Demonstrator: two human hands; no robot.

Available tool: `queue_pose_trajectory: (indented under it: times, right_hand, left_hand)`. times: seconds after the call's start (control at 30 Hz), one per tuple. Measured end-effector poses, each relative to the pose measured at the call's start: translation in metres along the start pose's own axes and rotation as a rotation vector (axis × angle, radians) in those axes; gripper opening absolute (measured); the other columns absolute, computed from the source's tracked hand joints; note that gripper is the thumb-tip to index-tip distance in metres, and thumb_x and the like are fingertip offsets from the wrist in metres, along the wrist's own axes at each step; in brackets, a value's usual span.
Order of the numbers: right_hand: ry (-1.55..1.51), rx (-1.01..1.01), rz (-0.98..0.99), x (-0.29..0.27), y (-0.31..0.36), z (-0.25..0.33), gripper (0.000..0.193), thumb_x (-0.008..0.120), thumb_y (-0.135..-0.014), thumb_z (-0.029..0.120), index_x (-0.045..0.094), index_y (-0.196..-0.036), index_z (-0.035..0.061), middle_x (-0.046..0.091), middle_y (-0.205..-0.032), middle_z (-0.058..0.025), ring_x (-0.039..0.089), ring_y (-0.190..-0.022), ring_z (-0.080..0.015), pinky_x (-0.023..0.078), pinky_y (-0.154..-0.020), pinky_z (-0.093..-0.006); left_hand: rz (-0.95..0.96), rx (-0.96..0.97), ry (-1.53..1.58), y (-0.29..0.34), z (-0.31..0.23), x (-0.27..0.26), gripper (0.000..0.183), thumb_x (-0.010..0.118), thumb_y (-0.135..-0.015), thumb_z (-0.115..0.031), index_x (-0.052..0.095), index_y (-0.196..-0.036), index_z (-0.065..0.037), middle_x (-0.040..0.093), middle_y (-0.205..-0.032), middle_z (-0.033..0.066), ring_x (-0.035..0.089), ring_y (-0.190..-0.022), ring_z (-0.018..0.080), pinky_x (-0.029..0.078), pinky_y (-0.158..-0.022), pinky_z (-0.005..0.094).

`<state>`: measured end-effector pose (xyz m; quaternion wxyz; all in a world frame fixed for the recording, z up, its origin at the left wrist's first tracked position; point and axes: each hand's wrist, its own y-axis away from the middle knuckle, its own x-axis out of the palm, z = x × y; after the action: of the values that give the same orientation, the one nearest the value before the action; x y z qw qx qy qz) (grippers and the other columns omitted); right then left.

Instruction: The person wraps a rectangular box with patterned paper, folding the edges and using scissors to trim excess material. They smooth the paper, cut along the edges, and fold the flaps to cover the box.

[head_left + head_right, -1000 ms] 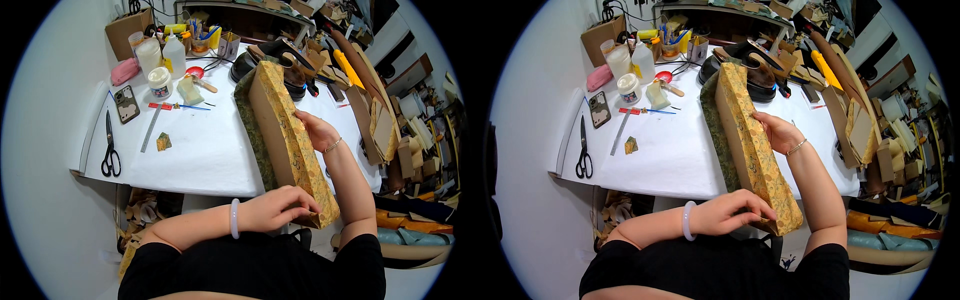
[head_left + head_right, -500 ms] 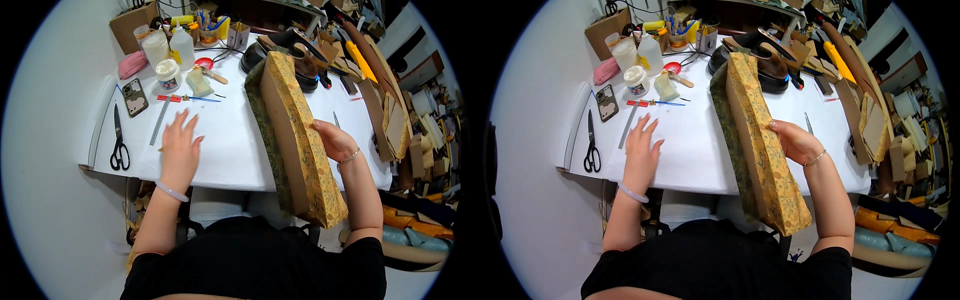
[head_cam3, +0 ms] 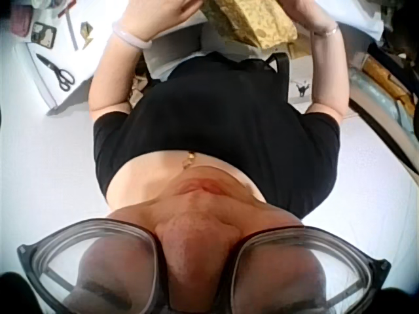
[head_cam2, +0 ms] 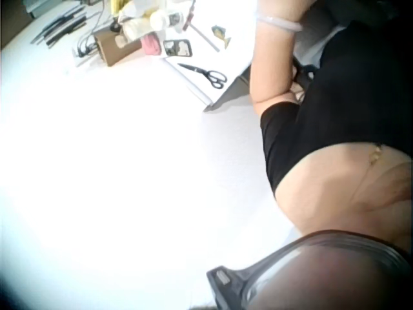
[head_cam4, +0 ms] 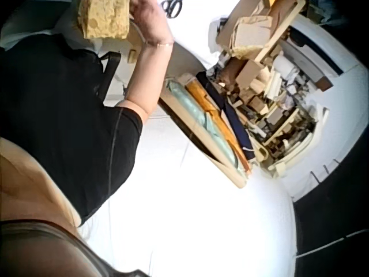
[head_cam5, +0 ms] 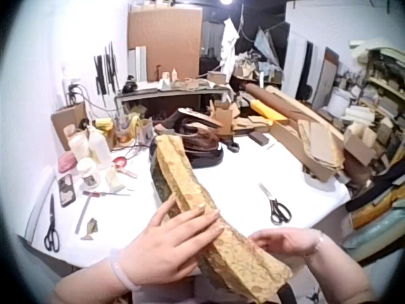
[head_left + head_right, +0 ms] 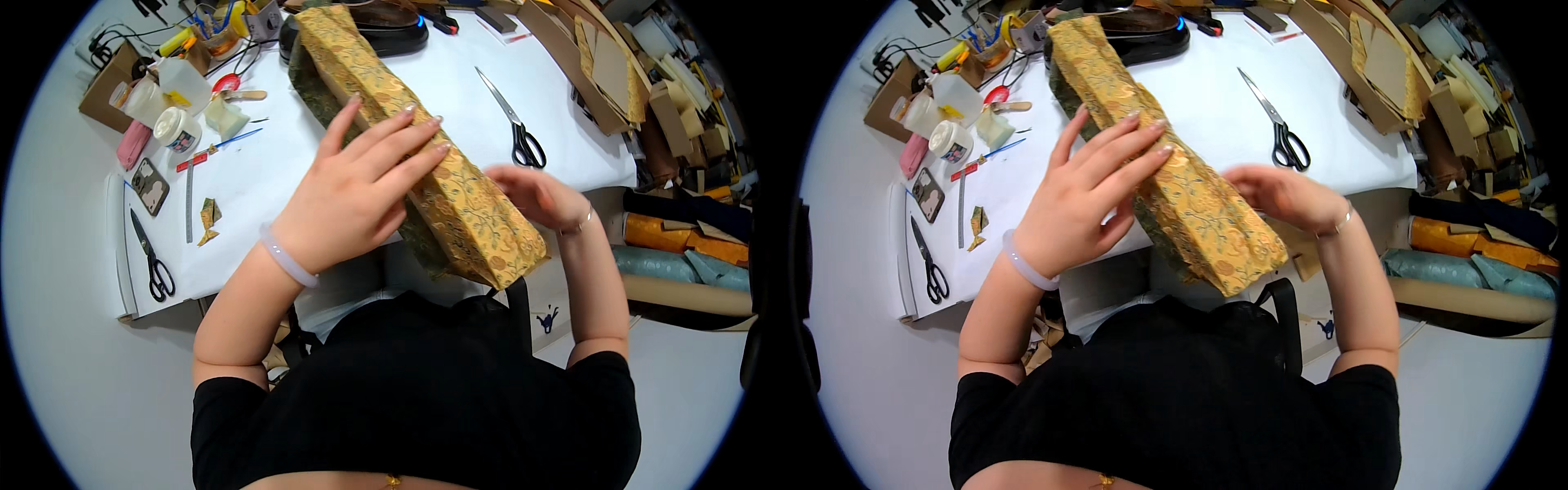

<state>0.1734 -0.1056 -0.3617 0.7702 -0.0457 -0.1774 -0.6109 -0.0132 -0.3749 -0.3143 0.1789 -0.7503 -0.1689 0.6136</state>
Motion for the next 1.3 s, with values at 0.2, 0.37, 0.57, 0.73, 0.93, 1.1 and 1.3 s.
queue_pose_trajectory:
  times: [0.2,0.37,0.57,0.73,0.93,1.1,1.3]
  right_hand:
    - [0.310,0.127,-0.125,0.037,0.045,-0.042,0.071,0.092,-0.067,0.004,0.061,-0.131,-0.0006,0.069,-0.120,-0.0060,0.060,-0.116,-0.0121,0.049,-0.101,-0.0329]
    - [0.306,-0.083,-0.260,0.054,0.040,-0.048,0.034,0.083,-0.079,0.003,0.071,-0.112,0.0007,0.072,-0.110,-0.0040,0.065,-0.102,-0.0141,0.051,-0.094,-0.0314]
    - [0.273,-0.252,-0.437,0.061,0.075,-0.015,0.085,0.096,-0.060,0.005,0.056,-0.135,-0.0037,0.067,-0.128,-0.0116,0.064,-0.116,-0.0203,0.054,-0.098,-0.0378]
    - [0.204,-0.405,-0.495,0.053,0.103,0.024,0.097,0.099,-0.062,0.024,0.049,-0.141,0.0004,0.062,-0.133,-0.0106,0.063,-0.119,-0.0237,0.055,-0.095,-0.0377]
    - [0.201,-0.560,-0.497,0.047,0.137,0.033,0.073,0.089,-0.076,0.014,0.052,-0.137,-0.0016,0.066,-0.127,-0.0118,0.069,-0.106,-0.0229,0.059,-0.086,-0.0347]
    - [0.199,-0.624,-0.571,0.044,0.162,0.033,0.062,0.081,-0.083,0.004,0.049,-0.136,-0.0032,0.068,-0.119,-0.0132,0.072,-0.096,-0.0212,0.062,-0.079,-0.0334]
    - [0.267,-0.578,-0.630,0.064,0.169,0.051,0.064,0.083,-0.082,0.009,0.049,-0.135,-0.0029,0.067,-0.116,-0.0106,0.071,-0.095,-0.0186,0.061,-0.078,-0.0314]
  left_hand:
    - [-0.009,-0.027,-0.008,0.010,-0.001,0.009,0.075,0.060,-0.071,0.005,0.054,-0.143,-0.014,0.052,-0.150,0.0082,0.046,-0.142,0.0312,0.019,-0.122,0.0556]
    - [-0.108,-0.118,0.003,0.019,-0.003,0.017,0.073,0.056,-0.073,0.007,0.053,-0.144,-0.012,0.048,-0.153,0.0114,0.043,-0.145,0.0316,0.017,-0.123,0.0546]
    - [-0.704,-1.030,0.743,0.063,0.040,0.078,0.069,0.062,-0.096,-0.015,0.030,-0.154,0.003,0.036,-0.158,0.0201,0.035,-0.148,0.0285,0.030,-0.120,0.0408]
    - [-0.740,-1.212,1.023,0.072,0.070,0.096,0.075,0.052,-0.100,-0.048,0.035,-0.151,0.005,0.041,-0.153,0.0230,0.037,-0.144,0.0304,0.028,-0.118,0.0379]
    - [-0.685,-1.209,1.439,0.022,0.144,0.078,0.083,0.043,-0.102,-0.062,0.030,-0.153,0.002,0.056,-0.138,0.0224,0.060,-0.123,0.0262,0.045,-0.107,0.0377]
    - [-0.343,-1.076,1.813,0.019,0.190,0.080,0.086,0.027,-0.101,-0.071,0.038,-0.145,0.002,0.070,-0.111,0.0147,0.068,-0.102,0.0230,0.053,-0.094,0.0384]
    - [-0.525,-0.883,1.940,0.006,0.183,0.069,0.077,0.027,-0.104,-0.066,0.049,-0.136,0.001,0.071,-0.115,0.0121,0.068,-0.105,0.0243,0.054,-0.094,0.0411]
